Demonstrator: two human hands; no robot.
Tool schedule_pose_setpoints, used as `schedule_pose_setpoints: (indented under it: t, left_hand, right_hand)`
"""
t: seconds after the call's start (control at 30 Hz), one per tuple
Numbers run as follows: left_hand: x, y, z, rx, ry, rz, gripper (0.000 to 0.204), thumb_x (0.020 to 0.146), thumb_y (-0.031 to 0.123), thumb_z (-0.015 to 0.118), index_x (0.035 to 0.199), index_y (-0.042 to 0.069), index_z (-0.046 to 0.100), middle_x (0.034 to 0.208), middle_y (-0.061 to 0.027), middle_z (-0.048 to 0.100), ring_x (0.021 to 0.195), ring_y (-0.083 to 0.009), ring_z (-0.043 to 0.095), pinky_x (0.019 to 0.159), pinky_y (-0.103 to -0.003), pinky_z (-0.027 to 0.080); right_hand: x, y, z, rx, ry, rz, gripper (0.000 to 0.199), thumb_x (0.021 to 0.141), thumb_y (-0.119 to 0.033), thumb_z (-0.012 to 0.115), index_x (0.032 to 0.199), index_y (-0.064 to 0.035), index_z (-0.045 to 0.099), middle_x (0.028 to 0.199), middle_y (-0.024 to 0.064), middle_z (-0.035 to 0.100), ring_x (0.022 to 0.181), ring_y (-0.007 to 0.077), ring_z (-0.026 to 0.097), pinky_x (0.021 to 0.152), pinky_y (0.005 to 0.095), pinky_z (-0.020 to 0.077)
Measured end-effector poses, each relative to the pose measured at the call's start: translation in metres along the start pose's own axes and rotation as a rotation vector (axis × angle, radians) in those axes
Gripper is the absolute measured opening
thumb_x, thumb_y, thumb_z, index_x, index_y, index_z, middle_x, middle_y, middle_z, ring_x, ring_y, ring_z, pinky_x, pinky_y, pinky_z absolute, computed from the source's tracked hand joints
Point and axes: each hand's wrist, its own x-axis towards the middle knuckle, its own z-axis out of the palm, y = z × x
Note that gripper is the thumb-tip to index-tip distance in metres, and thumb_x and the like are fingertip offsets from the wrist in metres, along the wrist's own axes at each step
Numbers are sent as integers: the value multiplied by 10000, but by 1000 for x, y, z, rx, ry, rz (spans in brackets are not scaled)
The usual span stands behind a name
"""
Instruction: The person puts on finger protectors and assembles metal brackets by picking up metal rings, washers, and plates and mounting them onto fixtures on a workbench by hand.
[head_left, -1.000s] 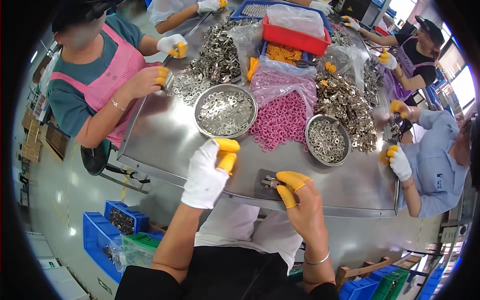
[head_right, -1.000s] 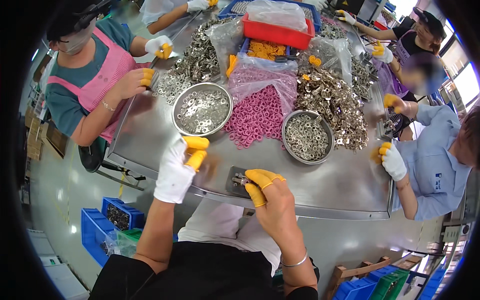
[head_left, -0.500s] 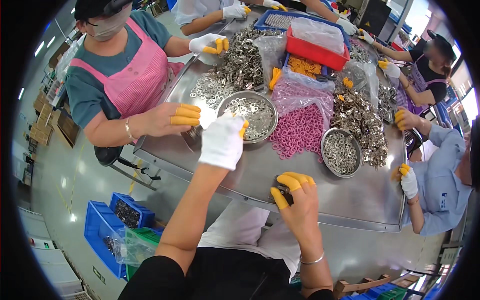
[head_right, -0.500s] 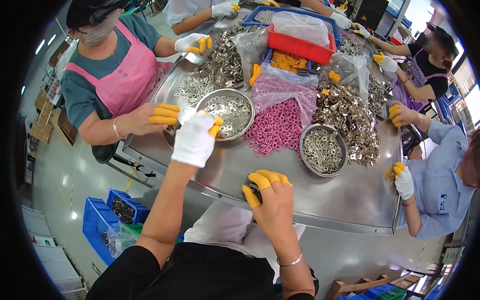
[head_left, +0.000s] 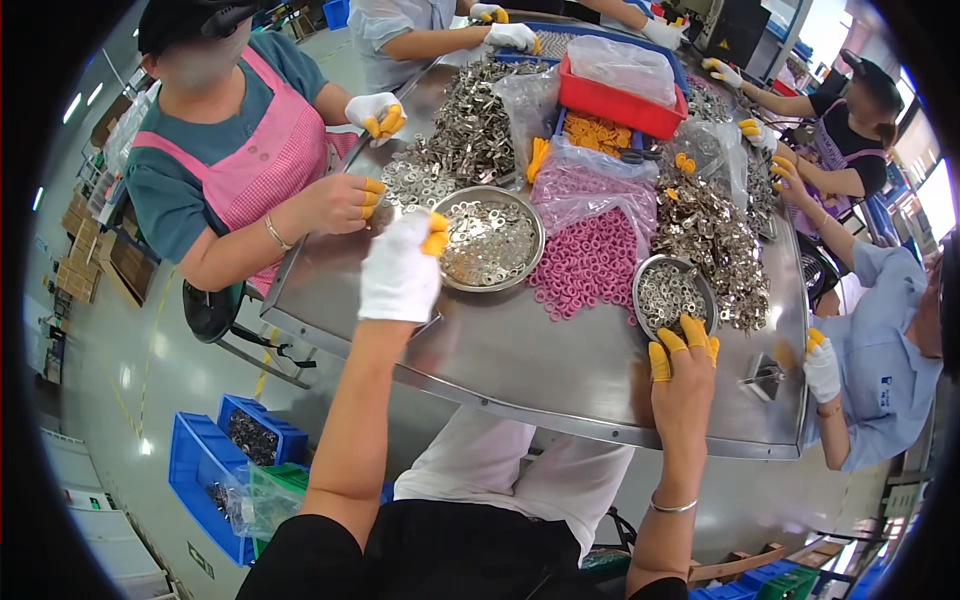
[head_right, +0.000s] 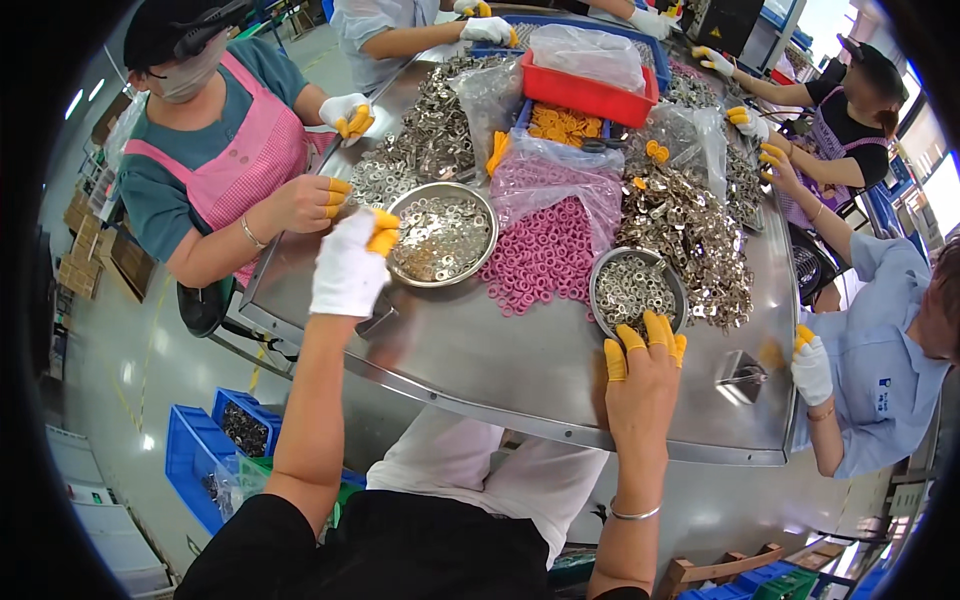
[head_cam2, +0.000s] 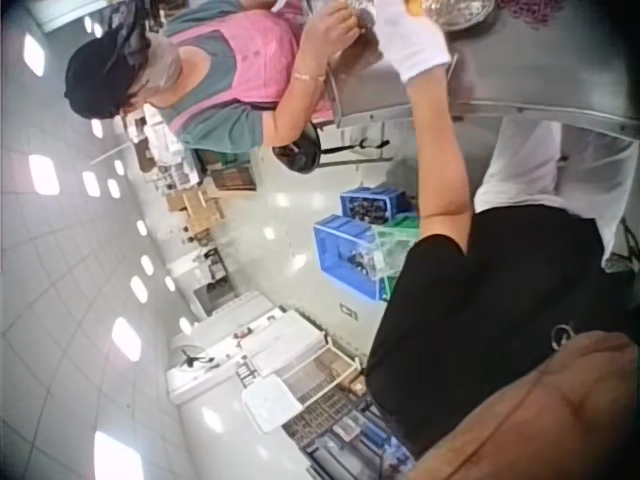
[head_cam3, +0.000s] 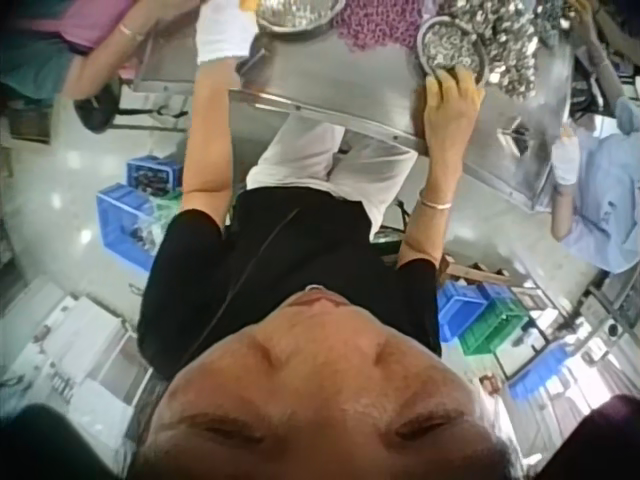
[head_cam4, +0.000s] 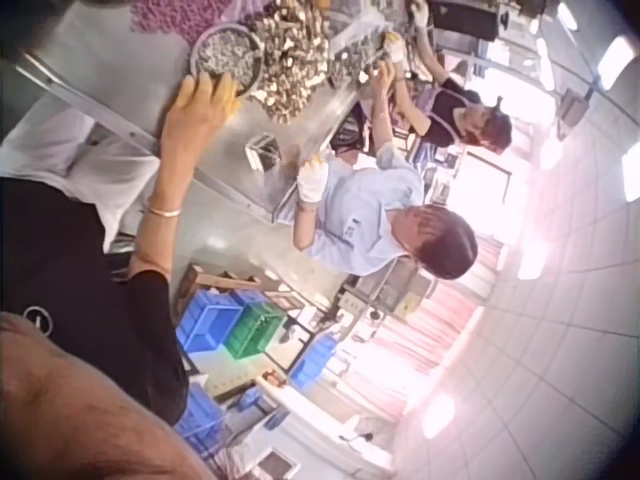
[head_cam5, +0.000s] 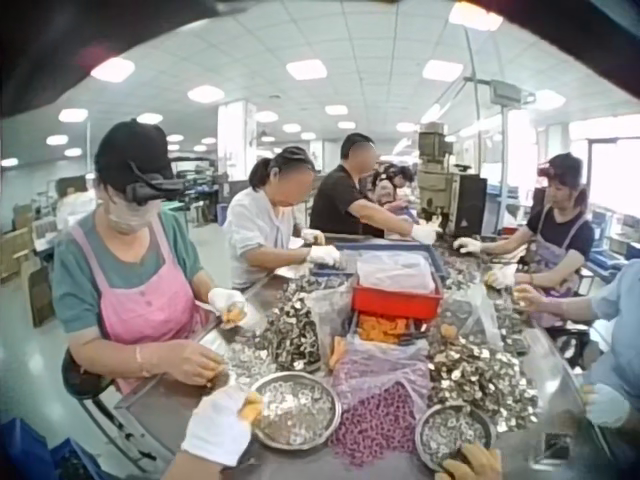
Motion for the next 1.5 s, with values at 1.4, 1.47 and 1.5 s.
schedule_pose_setpoints:
  t: [1.4, 1.47, 1.5]
  left_hand:
    - [-90, 87, 15, -120, -623, 125, 212, 750, 52, 689, 959, 35, 657, 1176, -88, 627, 784, -254, 620, 720, -339, 515]
    - [-90, 85, 15, -96, -616, 131, 222, 743, 59, 692, 962, 39, 660, 1177, -87, 628, 788, -263, 621, 728, -344, 516]
    - [-89, 80, 16, -206, -630, 100, 228, 745, 46, 683, 972, 40, 662, 1179, -88, 628, 791, -262, 622, 729, -344, 515]
  right_hand:
    - [20, -71, 22, 40, -355, 78, 386, 877, -202, 676, 1256, -140, 633, 1002, 65, 563, 691, 217, 590, 611, 320, 488]
    - [19, -71, 24, -39, -384, 75, 377, 880, -216, 672, 1249, -148, 641, 992, 57, 560, 684, 223, 593, 613, 323, 488]
    - [13, -68, 26, -16, -328, 47, 375, 881, -221, 671, 1247, -147, 642, 993, 57, 562, 685, 225, 592, 611, 326, 488]
